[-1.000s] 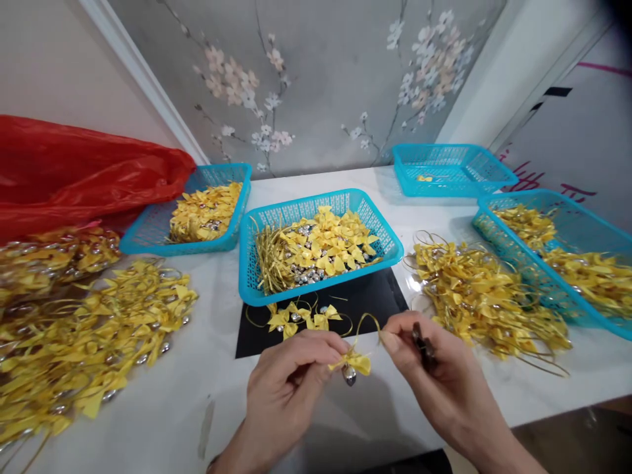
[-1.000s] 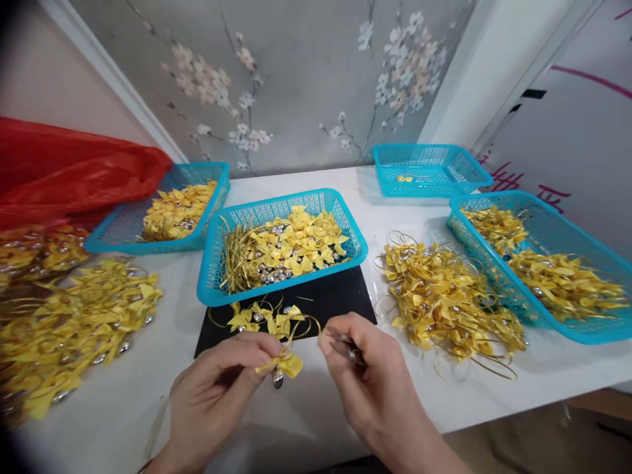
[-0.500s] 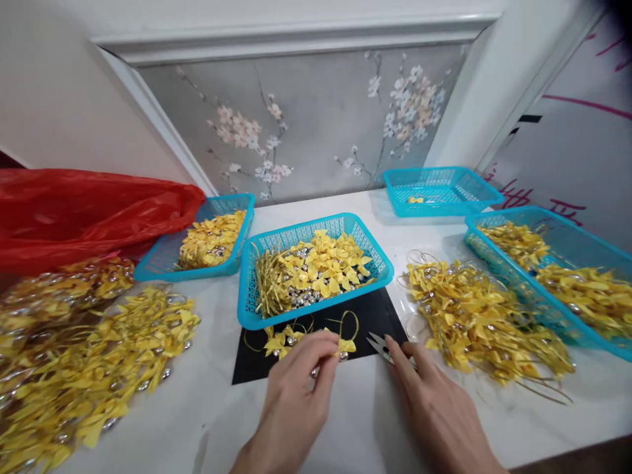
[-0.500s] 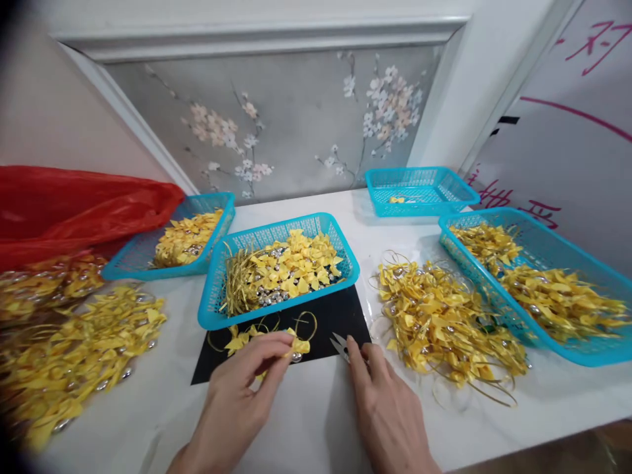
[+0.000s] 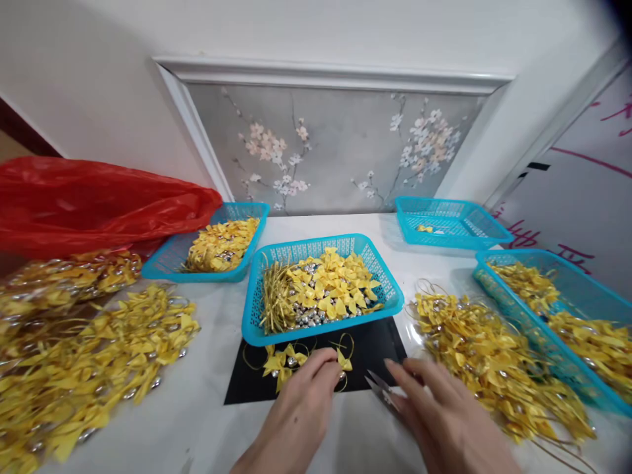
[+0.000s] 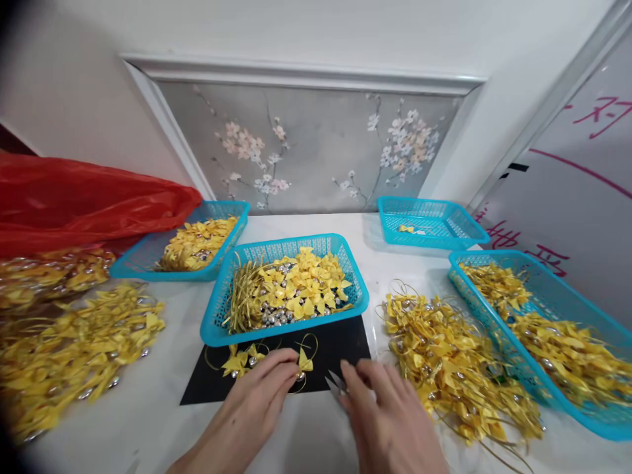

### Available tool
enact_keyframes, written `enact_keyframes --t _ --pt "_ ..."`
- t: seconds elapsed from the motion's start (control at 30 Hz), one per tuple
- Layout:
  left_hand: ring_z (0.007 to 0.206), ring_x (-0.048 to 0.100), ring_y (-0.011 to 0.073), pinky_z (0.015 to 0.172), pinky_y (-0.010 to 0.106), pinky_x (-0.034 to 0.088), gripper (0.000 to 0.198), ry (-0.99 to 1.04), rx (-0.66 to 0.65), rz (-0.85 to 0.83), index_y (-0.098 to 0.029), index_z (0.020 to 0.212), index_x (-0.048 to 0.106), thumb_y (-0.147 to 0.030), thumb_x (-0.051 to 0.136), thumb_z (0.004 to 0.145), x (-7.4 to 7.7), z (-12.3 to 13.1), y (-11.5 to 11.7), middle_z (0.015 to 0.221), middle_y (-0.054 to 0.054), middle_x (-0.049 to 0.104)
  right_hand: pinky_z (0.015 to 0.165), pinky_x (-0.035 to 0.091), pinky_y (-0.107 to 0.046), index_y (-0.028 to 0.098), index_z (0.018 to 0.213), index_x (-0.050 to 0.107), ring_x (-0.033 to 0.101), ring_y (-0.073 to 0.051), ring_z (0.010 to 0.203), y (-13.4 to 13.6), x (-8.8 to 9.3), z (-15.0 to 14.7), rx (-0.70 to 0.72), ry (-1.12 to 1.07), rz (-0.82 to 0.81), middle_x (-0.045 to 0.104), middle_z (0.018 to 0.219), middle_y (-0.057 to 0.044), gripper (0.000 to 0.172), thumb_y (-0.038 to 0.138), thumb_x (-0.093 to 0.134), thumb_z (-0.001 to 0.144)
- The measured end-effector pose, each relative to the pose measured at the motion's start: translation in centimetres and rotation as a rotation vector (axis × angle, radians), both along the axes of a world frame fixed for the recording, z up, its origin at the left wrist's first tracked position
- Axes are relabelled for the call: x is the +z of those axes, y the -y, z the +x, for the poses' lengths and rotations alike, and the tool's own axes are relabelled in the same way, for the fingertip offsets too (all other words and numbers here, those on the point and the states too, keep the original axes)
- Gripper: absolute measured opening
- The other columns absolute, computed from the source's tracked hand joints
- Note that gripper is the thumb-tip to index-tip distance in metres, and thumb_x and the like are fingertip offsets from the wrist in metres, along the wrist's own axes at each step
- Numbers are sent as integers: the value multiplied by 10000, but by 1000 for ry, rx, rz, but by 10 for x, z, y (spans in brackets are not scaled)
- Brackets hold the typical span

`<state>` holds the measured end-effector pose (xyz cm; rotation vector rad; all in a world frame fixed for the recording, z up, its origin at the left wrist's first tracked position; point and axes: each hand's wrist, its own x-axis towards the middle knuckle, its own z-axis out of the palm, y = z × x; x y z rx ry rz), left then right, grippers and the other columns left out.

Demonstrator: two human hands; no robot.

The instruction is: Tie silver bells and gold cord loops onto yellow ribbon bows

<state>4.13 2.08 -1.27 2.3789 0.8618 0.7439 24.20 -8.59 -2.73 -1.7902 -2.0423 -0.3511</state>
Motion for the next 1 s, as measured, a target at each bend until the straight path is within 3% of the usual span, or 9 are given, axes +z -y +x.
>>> enact_keyframes --t 0.13,0.2,0.33,0.43,0.57,0.7,0.83,0.93,1.0 --pt "835 757 206 693 250 629 308 48 -16 10 -245 946 687 -20 500 850 -1 -4 -2 1003 50 748 727 562 -357 209 1201 641 702 -238 860 -65 55 25 -113 -162 -228 715 1023 -101 300 266 419 1007" --pt "872 761 209 706 233 634 302 86 -14 21 -244 975 686 -32 508 853 1 -6 -3 1045 63 749 781 550 -362 196 1190 641 700 -238 902 -109 68 30 -169 -152 -298 711 1028 -101 271 218 448 1001" --pt "877 766 188 719 175 632 273 173 4 48 -242 1017 679 -65 541 862 2 -14 -4 1030 58 771 825 563 -410 158 1200 599 662 -214 968 -179 58 25 -248 -130 -418 648 1156 -86 278 302 588 963" --pt "923 755 179 821 192 617 250 156 10 73 -230 1046 681 -91 552 883 0 -22 -2 1086 66 760 851 558 -427 171 1223 585 642 -222 1019 -202 45 17 -248 -146 -484 612 1228 -87 313 327 606 953" --pt "1010 728 168 898 228 597 313 155 62 67 -252 1123 664 -77 537 897 0 -31 1 1132 41 742 842 561 -409 179 1198 601 646 -212 1000 -201 53 18 -212 -218 -491 621 1215 -83 282 328 599 958" --pt "968 729 145 888 192 584 266 262 103 -18 -252 1076 666 -85 565 895 8 -31 1 1056 18 760 768 538 -346 160 1014 663 655 -174 817 -179 80 29 -172 -319 -412 689 910 -31 178 270 527 984" --pt "929 726 159 804 215 607 271 370 171 -295 -290 1165 649 -209 572 918 4 -26 6 1104 32 736 662 485 -258 194 891 678 619 -143 709 -134 98 18 -20 -420 -404 681 768 6 212 266 494 967" --pt "1092 670 220 875 289 591 472 479 214 -544 -295 1336 552 -348 636 874 -2 -21 13 1307 85 639 585 462 -205 210 848 685 602 -115 666 -98 98 -10 206 -564 -542 681 736 20 231 255 483 951" --pt "977 693 209 791 273 597 438 481 140 -684 -263 1280 588 -402 637 868 -2 -18 15 1173 94 693 574 461 -191 204 830 682 606 -106 657 -82 96 -27 288 -723 -625 689 734 15 219 232 496 942"
